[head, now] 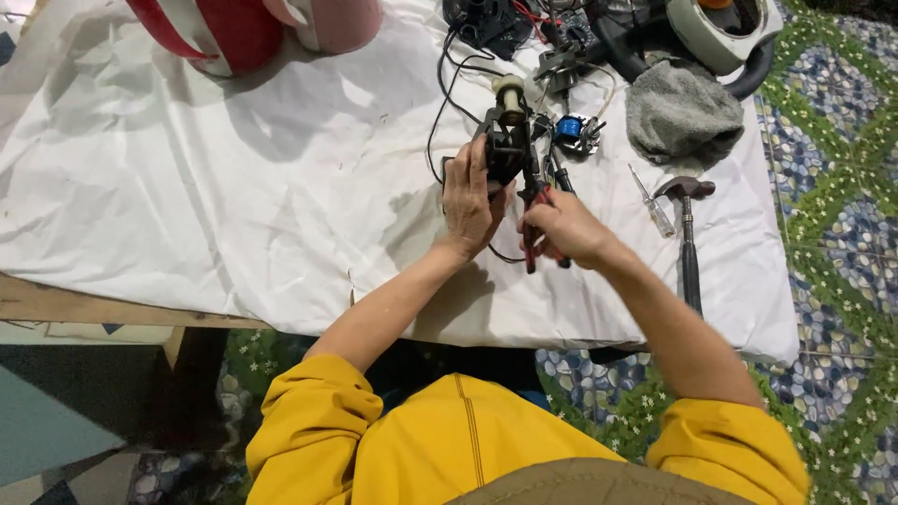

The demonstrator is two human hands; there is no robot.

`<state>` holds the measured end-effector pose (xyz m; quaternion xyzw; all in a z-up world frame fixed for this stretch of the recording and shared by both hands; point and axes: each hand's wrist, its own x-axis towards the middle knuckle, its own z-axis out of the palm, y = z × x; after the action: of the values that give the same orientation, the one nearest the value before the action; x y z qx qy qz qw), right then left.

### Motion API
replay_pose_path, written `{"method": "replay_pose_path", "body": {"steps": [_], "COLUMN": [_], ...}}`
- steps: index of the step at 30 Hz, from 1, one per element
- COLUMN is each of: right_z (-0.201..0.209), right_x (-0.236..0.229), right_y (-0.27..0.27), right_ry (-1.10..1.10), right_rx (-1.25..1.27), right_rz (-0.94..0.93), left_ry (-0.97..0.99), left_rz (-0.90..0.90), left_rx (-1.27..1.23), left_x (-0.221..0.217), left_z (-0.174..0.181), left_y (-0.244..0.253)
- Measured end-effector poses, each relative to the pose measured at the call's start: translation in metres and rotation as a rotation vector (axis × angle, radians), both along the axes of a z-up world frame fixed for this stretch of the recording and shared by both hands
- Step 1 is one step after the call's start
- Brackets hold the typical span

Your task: Adjusting and repairing a small mechanical motor assembly using a screwdriver and pliers on a workbench.

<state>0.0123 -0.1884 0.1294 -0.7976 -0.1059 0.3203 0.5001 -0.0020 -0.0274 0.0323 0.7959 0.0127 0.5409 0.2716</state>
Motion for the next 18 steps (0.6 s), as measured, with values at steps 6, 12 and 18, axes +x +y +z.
{"method": "replay_pose_path", "body": {"steps": [6, 12, 18], "right_z": [0.051, 0.008, -0.001], "right_x": [0.018, 0.005, -0.001], "right_y": [0.000, -0.006, 0.004], "right_ry": [0.332, 0.295, 0.146], "right_rx": [0.057, 0.321, 0.603], "right_rz": [0.071, -0.005, -0.138], "left_ry": [-0.003, -0.007, -0.014], "left_rz": [0.000, 0.006, -0.064], "left_rx": [-0.003, -0.006, -0.075], "left_x": [0.001, 0.003, 0.006], "left_z": [-0.002, -0.005, -0.012], "left_y": [0.003, 0.005, 0.011]}}
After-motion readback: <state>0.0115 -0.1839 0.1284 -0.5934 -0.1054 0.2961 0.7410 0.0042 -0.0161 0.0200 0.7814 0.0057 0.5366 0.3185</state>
